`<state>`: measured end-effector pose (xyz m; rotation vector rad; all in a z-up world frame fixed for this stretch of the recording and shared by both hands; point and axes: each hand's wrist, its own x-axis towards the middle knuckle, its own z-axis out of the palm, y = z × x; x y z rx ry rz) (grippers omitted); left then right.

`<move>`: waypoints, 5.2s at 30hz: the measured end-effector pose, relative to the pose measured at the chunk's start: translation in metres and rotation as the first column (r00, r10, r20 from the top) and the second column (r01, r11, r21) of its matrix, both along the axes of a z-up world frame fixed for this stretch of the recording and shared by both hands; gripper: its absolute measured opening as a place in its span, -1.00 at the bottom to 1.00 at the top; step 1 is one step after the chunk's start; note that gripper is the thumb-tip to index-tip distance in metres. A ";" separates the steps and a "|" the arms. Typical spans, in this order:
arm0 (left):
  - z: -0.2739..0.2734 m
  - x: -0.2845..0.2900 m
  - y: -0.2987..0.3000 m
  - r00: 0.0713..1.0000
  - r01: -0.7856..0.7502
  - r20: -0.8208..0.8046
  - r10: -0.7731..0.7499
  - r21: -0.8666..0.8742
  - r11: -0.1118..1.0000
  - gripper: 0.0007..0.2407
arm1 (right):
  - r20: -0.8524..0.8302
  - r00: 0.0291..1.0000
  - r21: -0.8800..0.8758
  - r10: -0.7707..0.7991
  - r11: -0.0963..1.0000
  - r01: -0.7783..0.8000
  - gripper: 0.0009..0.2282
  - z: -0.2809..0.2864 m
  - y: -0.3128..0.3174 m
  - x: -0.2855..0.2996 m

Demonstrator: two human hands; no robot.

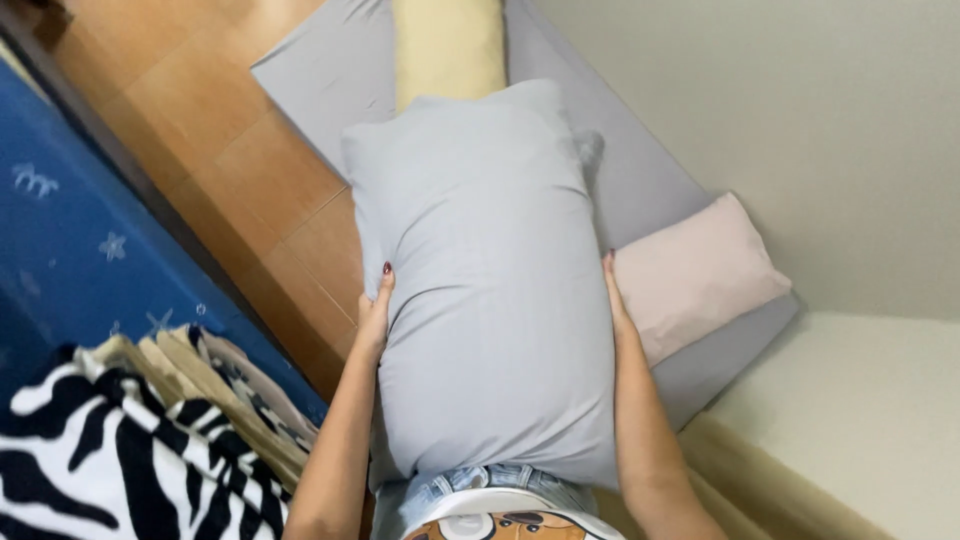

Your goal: The person dusts a gray pillow with a feather duster, removes its pillowcase, dusts the inner pillow, and places it on a bed. Then the person dusts a pink pillow and places it on the bed.

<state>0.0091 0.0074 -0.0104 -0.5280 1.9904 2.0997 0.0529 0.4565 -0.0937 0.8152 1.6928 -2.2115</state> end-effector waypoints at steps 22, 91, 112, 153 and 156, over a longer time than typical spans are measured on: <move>0.113 0.033 -0.016 0.950 -0.311 -0.117 0.290 -0.245 0.918 -0.40 | 0.065 0.938 -0.025 0.341 0.940 -0.340 -0.21 0.147 -0.056 -0.110; 0.235 -0.092 0.132 0.618 -0.047 -0.786 0.006 -0.029 0.998 -0.71 | -0.712 0.343 0.676 0.612 0.466 0.571 -0.85 0.398 -0.174 -0.065; 0.328 -0.085 0.157 0.345 -0.541 -0.536 -0.771 -0.784 0.303 -0.69 | -0.547 0.510 0.831 0.664 0.362 0.422 -0.77 0.399 -0.166 -0.001; 0.366 -0.059 0.212 0.305 0.333 -0.663 -0.684 -0.598 0.729 -0.83 | -0.706 0.628 0.701 0.327 0.195 0.686 -0.82 0.364 -0.106 0.052; 0.374 -0.048 0.217 0.265 0.313 -0.685 -0.678 -0.604 0.733 -0.82 | -0.608 0.704 0.783 0.366 0.135 0.607 -0.66 0.352 -0.097 0.058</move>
